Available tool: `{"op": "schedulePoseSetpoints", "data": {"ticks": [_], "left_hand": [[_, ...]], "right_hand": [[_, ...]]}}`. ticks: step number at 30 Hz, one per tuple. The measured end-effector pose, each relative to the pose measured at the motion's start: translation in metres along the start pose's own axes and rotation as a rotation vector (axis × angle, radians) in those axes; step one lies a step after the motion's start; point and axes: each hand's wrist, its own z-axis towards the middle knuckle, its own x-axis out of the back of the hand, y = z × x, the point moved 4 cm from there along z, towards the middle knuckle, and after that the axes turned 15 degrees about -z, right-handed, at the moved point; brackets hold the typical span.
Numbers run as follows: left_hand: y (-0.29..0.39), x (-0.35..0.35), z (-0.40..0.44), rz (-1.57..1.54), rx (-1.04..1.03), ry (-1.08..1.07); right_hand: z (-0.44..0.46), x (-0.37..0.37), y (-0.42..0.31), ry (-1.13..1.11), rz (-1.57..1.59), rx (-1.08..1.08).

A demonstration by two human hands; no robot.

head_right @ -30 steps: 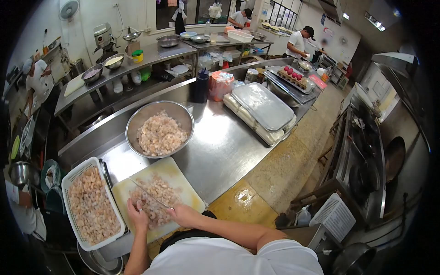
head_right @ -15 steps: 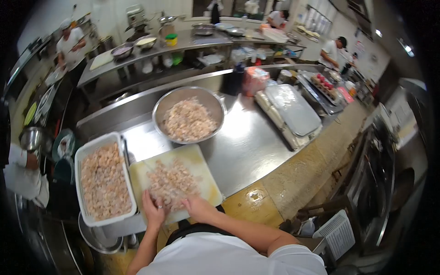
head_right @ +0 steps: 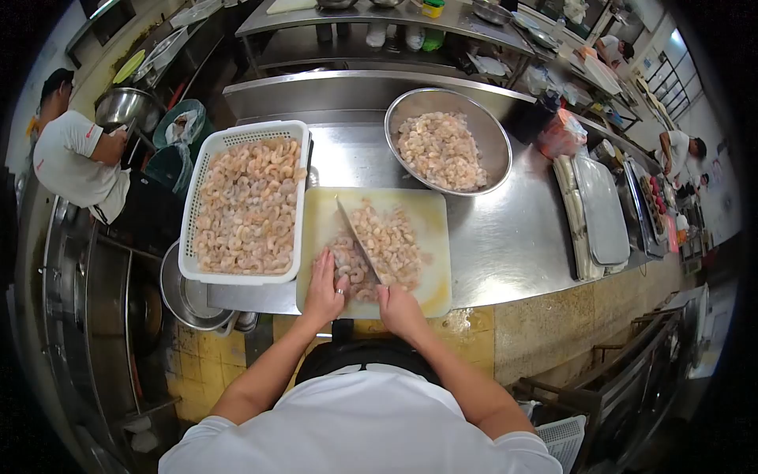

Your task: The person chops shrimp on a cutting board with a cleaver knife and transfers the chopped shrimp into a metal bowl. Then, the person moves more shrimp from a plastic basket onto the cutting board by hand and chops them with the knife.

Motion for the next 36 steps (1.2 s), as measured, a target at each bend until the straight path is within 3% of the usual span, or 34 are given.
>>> {"op": "schedulePoseSetpoints", "data": {"ticks": [3, 6, 9, 14, 21, 24, 27, 30, 36], "left_hand": [[0.0, 0.002, -0.002, 0.011, -0.015, -0.029], [-0.005, 0.003, -0.007, 0.006, -0.022, -0.05], [0.018, 0.008, -0.013, 0.038, -0.077, -0.045], [0.021, 0.002, -0.016, 0.038, -0.024, -0.073], [0.013, -0.005, -0.015, 0.089, -0.044, -0.07], [0.013, -0.004, -0.016, 0.062, -0.043, -0.06], [0.014, -0.004, -0.015, 0.072, -0.051, -0.069], [0.014, -0.005, -0.015, 0.114, -0.031, -0.081], [0.007, -0.007, -0.018, 0.102, -0.028, -0.104]], "right_hand": [[0.018, 0.001, 0.007, -0.017, 0.059, 0.055], [0.001, 0.049, -0.02, 0.021, 0.113, 0.033], [-0.023, 0.071, -0.024, -0.016, 0.206, -0.086], [-0.016, 0.01, 0.029, 0.018, 0.055, -0.06], [-0.035, 0.052, 0.001, -0.032, 0.169, -0.076], [-0.052, 0.029, 0.007, -0.083, 0.073, -0.105], [-0.028, -0.012, 0.021, 0.037, 0.038, -0.08], [0.007, -0.006, 0.009, 0.054, 0.047, -0.038], [-0.028, 0.048, -0.002, 0.091, 0.094, -0.079]]}}
